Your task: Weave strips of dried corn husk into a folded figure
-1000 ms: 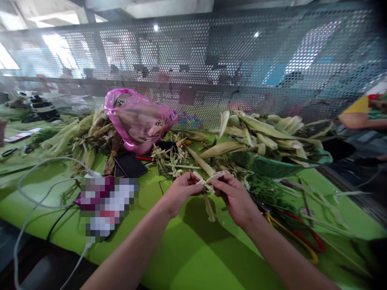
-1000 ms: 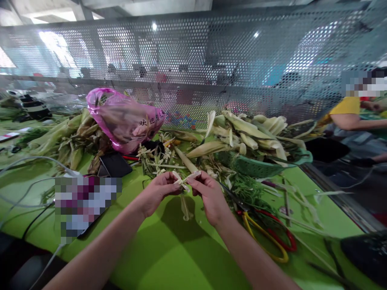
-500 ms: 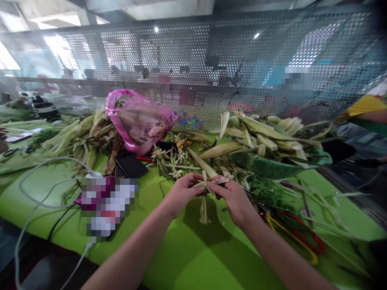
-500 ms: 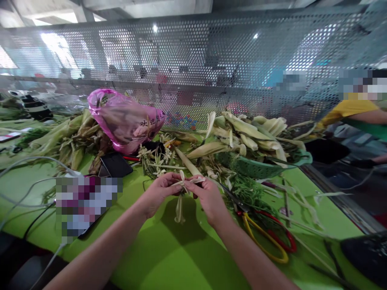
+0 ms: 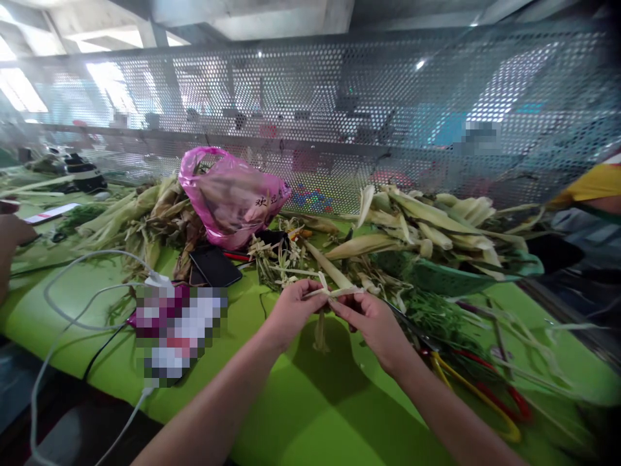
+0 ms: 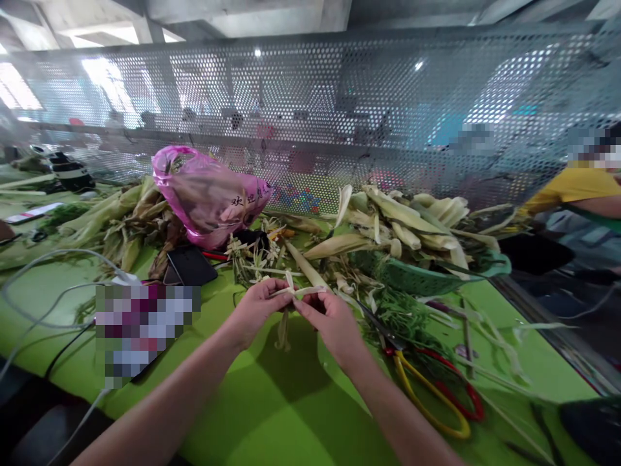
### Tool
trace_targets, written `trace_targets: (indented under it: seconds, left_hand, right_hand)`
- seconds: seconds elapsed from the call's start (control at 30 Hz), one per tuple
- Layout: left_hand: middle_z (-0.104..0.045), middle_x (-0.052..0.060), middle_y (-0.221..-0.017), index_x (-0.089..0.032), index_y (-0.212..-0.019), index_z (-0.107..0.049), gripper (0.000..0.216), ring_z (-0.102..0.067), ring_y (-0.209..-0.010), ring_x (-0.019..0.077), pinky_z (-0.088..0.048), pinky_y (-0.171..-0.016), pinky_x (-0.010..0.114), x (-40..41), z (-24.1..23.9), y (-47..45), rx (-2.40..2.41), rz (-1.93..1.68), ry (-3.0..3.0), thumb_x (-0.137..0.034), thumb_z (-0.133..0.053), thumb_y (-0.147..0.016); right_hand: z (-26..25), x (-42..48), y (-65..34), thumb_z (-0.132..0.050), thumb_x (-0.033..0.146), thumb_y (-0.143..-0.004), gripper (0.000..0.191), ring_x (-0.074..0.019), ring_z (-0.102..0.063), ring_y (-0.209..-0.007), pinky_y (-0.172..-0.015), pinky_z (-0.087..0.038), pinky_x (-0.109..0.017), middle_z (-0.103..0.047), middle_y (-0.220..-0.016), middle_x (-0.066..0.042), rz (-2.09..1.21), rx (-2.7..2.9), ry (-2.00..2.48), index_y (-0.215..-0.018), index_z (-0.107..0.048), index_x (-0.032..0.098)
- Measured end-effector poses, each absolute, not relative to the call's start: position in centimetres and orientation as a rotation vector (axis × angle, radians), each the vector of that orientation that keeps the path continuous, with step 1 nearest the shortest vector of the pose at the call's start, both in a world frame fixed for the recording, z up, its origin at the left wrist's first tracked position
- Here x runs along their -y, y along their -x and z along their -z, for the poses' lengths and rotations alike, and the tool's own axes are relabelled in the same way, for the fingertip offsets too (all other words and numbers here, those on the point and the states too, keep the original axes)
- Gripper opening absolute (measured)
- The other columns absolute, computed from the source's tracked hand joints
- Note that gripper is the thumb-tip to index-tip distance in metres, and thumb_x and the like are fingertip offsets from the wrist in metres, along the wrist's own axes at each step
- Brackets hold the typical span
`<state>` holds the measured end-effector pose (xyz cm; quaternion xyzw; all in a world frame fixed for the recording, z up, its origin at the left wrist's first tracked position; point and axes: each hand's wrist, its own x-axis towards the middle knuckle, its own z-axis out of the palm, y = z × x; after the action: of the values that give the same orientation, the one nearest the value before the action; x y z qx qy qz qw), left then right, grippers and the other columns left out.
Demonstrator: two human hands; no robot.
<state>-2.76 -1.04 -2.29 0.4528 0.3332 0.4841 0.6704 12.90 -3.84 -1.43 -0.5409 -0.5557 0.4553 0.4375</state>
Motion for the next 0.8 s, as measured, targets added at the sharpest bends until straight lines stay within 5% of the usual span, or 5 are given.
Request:
trace_targets:
  seconds: [0.8]
  left_hand:
    - [-0.060,0.001,-0.069,-0.012,-0.080,-0.056,0.025,-0.057,-0.063,0.0107,-0.045,-0.066,0.026,1.0,1.9,3.3,-0.743,-1.008,-1.042,-0.027,-0.074,-0.070]
  right_hand:
    - [1.1,3.9,-13.2,-0.065,0.036,-0.074,0.020,-0.0118,-0.042,-0.057,-0.053,-0.036,-0.025,-0.047,-0.061,0.004,-1.164,1.494,1.335,-0.070,-0.055,0.020]
